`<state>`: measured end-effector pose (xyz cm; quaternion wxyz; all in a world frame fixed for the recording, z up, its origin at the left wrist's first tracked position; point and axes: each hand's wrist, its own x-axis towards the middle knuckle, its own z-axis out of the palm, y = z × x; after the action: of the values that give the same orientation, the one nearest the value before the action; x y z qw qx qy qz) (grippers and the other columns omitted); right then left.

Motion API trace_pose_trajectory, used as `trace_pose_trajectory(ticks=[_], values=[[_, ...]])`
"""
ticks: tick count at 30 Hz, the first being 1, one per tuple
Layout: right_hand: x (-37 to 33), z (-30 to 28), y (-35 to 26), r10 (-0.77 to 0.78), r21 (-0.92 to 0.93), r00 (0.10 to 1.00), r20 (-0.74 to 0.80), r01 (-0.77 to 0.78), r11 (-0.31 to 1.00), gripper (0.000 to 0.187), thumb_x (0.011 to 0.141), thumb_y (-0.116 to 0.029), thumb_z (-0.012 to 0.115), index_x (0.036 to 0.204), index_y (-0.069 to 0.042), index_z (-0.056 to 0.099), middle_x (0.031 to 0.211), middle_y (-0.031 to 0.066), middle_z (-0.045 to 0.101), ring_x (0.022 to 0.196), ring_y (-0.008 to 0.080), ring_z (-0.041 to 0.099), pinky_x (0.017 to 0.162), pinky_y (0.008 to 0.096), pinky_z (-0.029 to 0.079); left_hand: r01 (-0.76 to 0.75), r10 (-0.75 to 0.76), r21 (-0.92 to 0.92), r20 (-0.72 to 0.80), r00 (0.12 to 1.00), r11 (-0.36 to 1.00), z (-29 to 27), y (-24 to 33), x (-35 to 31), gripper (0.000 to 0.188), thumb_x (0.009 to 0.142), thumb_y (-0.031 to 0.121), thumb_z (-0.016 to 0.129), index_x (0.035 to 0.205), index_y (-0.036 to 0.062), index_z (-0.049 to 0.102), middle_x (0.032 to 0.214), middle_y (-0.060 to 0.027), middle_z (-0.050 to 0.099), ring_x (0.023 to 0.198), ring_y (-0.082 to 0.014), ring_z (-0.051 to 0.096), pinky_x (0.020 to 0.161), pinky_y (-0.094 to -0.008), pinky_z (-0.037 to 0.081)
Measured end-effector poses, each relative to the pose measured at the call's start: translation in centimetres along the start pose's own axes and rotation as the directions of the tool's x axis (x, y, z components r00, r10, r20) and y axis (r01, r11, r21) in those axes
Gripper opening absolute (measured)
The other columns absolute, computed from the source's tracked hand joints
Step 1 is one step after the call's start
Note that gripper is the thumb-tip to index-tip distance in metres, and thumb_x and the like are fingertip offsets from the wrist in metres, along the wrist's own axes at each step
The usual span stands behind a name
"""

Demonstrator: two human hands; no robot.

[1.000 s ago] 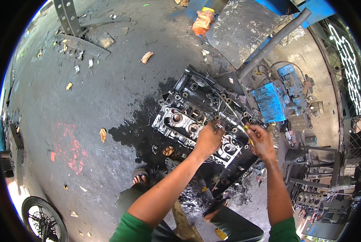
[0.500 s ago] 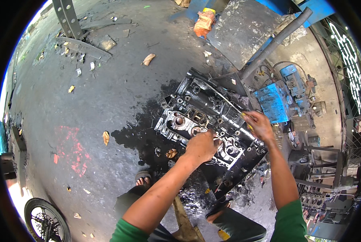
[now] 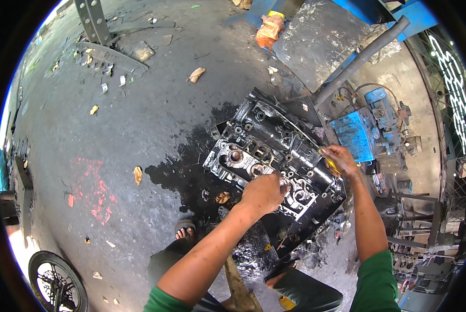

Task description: The person uses a yellow-handled screwdriver to scrape and clean the surface of a disassembled engine block resting on a stand. They repeatedly scrape various areas, occasionally wiping away residue with their fingers.

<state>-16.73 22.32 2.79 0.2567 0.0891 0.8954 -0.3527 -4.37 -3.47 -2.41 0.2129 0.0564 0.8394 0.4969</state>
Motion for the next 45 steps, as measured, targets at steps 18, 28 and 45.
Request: trace_pose_trajectory(ticks=[18, 28, 45], values=[[1.2, 0.1, 0.7, 0.038, -0.086, 0.998, 0.043, -0.035, 0.996, 0.038, 0.095, -0.038, 0.064, 0.084, -0.002, 0.064, 0.055, 0.0013, 0.052, 0.036, 0.008, 0.045, 0.033, 0.0268, 0.032, -0.006, 0.006, 0.003, -0.019, 1.0, 1.0, 0.0, 0.1, -0.1, 0.04, 0.093, 0.035, 0.057, 0.111, -0.0011, 0.059, 0.095, -0.026, 0.067, 0.096, -0.044, 0.063, 0.084, -0.0501, 0.05], [1.1, -3.0, -6.4, -0.021, -0.382, 0.998, 0.059, 0.042, 0.923, 0.038, 0.09, -0.043, 0.068, 0.086, -0.005, 0.068, 0.053, 0.003, 0.053, 0.036, 0.0101, 0.045, 0.034, 0.028, 0.034, -0.037, 0.036, -0.043, -0.023, 0.999, 0.998, -0.5, 0.3, -0.3, 0.039, 0.093, 0.032, 0.057, 0.112, -0.0014, 0.06, 0.098, -0.0257, 0.067, 0.096, -0.0429, 0.064, 0.085, -0.0491, 0.05], [6.5, 10.0, -37.3, 0.028, -0.898, 0.971, 0.239, 0.232, -0.374, 0.033, 0.076, -0.032, 0.08, 0.091, -0.003, 0.073, 0.077, 0.0173, 0.071, 0.056, 0.0246, 0.067, 0.052, 0.0385, 0.055, -0.126, 0.116, 0.089, 0.104, 0.988, 0.988, 1.4, 1.9, -2.1, 0.04, 0.094, 0.034, 0.056, 0.113, -0.001, 0.058, 0.092, -0.0245, 0.069, 0.091, -0.0406, 0.067, 0.083, -0.0491, 0.052]])
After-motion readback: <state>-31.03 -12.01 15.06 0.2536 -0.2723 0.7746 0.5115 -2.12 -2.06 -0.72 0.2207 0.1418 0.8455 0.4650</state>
